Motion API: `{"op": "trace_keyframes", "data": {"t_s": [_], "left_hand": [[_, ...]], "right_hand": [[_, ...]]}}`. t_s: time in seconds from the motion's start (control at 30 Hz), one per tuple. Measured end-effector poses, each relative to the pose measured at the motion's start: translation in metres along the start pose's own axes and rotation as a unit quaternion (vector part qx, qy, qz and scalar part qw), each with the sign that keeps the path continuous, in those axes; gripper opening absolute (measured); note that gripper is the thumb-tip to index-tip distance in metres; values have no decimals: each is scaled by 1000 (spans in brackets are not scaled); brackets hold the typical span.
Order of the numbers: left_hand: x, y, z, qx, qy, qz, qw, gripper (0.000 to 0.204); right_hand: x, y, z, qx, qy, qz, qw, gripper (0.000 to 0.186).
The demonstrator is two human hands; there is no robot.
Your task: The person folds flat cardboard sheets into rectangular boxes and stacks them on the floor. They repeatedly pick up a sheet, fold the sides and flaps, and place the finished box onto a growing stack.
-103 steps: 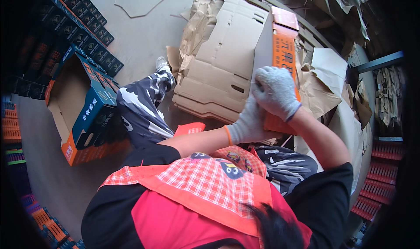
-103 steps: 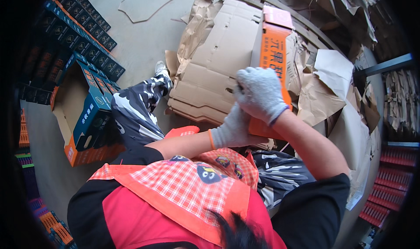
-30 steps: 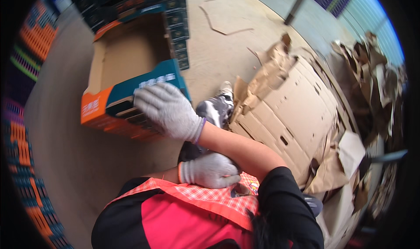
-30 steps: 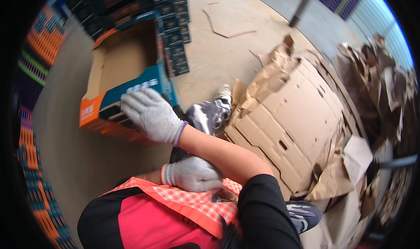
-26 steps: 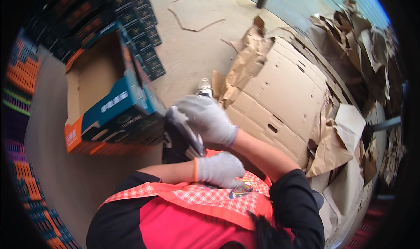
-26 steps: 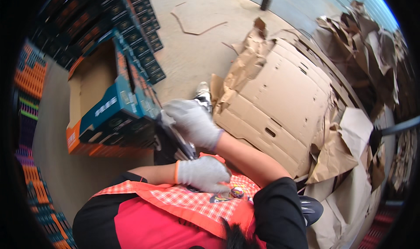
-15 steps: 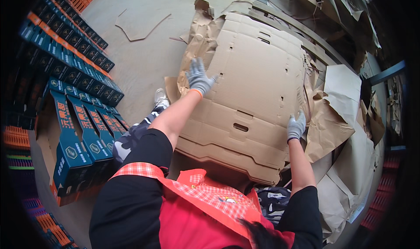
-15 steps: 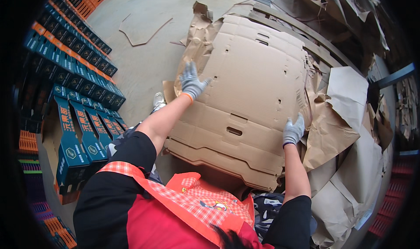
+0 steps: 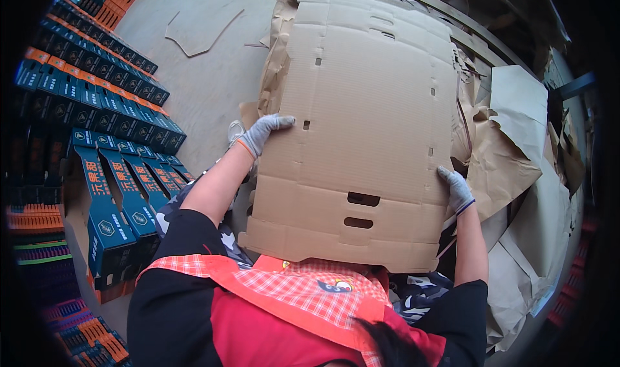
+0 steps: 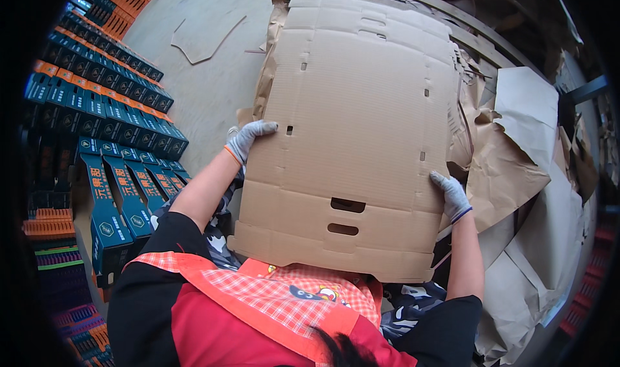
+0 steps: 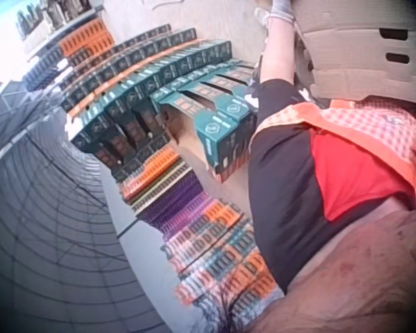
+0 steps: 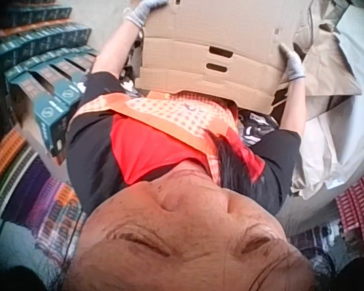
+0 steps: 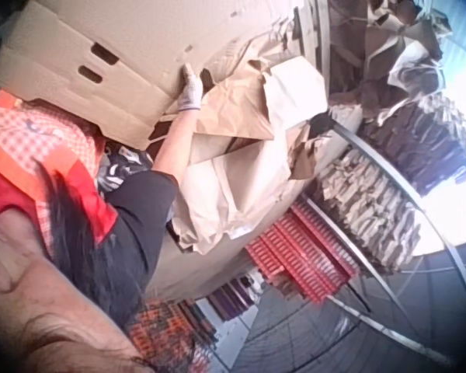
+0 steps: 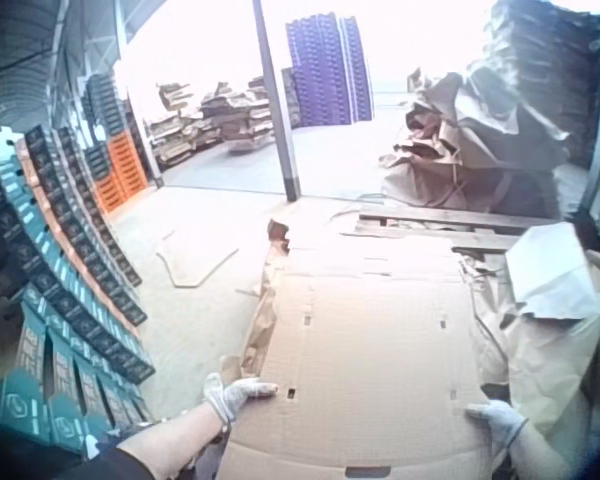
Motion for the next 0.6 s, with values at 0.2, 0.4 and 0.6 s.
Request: {"op": "trace_keyframes", "data": {"t_s": [0.2,0.4,0.6], "left_hand": [[-46,-57,24,122,-181,-188,958,57],[-66,-115,9,345,-383,-492,702,64],[-29,-12,102,5,-636,-674,377,61]], "right_hand": [[7,-74,24,121,215,255,935,66],[31,-173,51,175,440,587,657,69],[-51,-39,87,161,622,580,501,53]]}}
Point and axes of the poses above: each hand's wrist, its own z-axis away from the middle knuckle, its own y-axis out of the back of the hand, x = y × z, the point moved 7 cm from there along -z, towards the middle knuckle, and after that the axes turned 11 degrees about x, right-handed, at the moved point
